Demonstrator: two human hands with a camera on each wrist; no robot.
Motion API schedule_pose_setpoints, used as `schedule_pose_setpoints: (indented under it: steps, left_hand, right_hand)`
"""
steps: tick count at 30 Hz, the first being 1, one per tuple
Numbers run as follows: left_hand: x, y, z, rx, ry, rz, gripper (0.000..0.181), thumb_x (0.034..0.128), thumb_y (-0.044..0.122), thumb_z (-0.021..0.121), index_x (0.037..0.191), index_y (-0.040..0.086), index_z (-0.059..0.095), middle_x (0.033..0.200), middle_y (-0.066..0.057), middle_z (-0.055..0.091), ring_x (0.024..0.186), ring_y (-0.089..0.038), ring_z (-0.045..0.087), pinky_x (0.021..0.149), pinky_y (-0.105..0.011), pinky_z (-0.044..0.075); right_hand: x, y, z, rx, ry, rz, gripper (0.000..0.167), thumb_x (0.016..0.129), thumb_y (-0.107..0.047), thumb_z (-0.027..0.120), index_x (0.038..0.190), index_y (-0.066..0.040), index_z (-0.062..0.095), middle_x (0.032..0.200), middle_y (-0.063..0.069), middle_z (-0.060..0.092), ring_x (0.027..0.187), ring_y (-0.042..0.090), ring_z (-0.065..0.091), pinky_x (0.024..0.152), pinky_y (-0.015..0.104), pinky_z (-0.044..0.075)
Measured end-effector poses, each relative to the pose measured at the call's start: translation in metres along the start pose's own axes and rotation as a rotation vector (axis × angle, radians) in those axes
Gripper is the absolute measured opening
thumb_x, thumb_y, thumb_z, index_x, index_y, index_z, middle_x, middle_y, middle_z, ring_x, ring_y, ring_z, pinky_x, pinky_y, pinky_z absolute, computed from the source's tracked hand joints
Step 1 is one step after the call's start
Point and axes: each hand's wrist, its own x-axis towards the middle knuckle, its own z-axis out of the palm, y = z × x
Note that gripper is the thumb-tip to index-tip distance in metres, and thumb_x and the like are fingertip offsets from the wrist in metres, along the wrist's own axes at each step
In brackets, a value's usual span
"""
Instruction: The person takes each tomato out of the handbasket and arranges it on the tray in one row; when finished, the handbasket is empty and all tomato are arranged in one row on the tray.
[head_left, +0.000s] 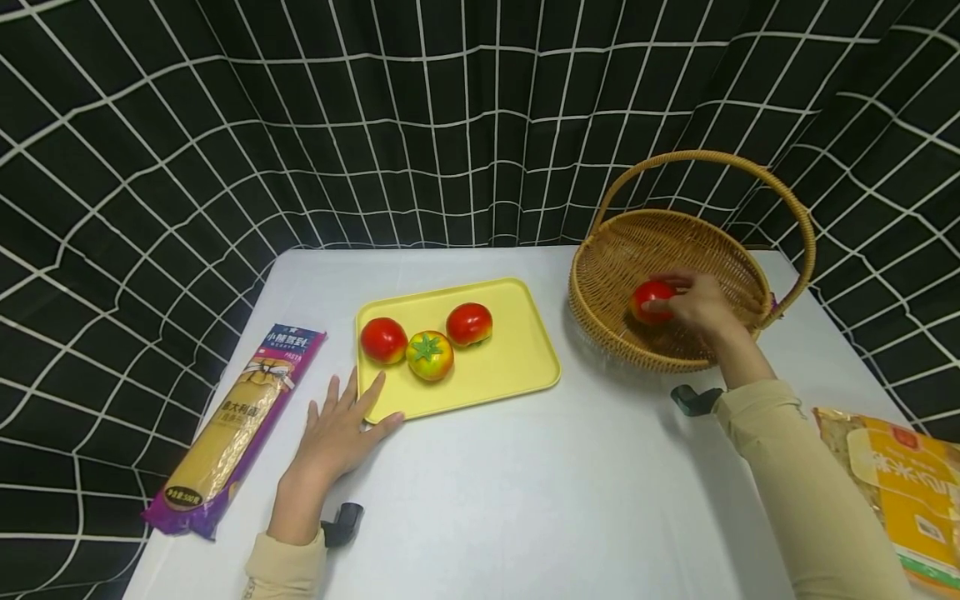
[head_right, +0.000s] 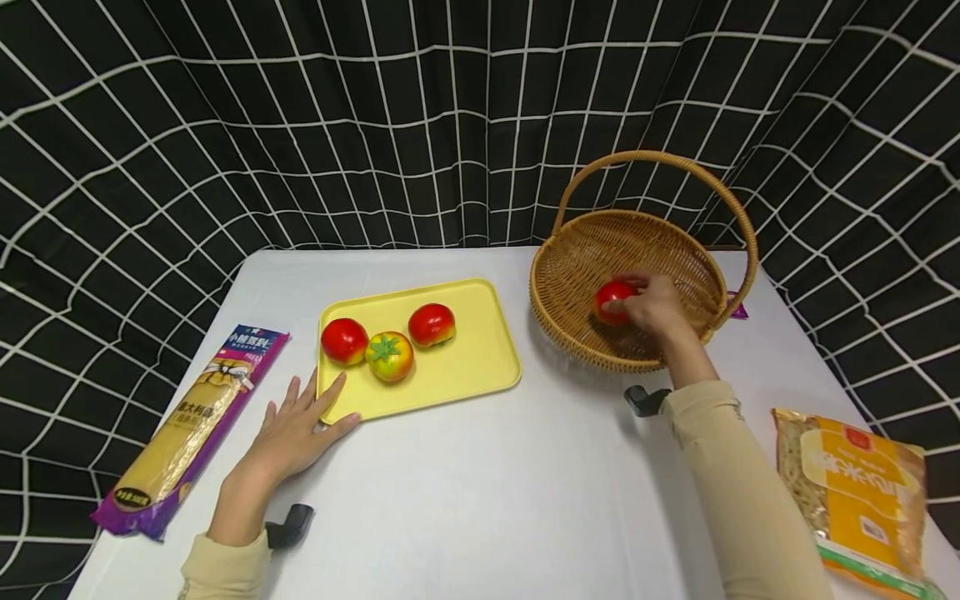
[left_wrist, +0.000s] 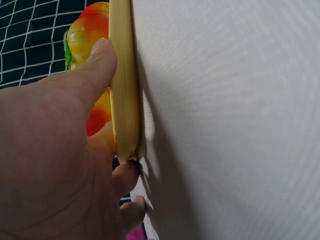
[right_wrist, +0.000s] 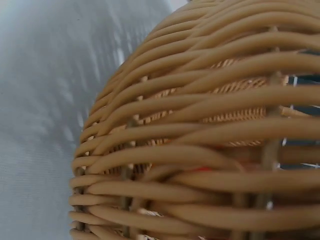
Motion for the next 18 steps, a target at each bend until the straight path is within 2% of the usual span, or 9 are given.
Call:
schedule_pose_setpoints:
  steps: [10,18]
  left_hand:
    - [0.0,0.0,0.0,-0.004,0.004,0.002,0.085,0.1025,0.064,0.055,0.17,0.024,0.023,0.178,-0.02,0.001,0.163,-0.049,-0.012,0.126,-0.075,-0.011]
    - [0.0,0.0,0.0,-0.003,-0.003,-0.001,0.085,0.1026,0.065,0.054,0.17,0.024,0.022,0.178,-0.021,0.0,0.163,-0.05,-0.013,0.126,-0.074,-0.011]
  right_hand:
    - [-0.007,-0.014,-0.008,-0.011,0.053,0.001,0.062,0.102,-0.017,0.071,0.157,-0.001,0.048,0.16,0.032,0.044,0.144,0.047,0.044,0.117,0.057,0.046]
    - [-0.017,-0.04,-0.011,0.018,0.074,-0.062,0.064,0.101,-0.019,0.073,0.158,-0.004,0.047,0.161,0.029,0.044,0.145,0.048,0.044,0.119,0.062,0.045]
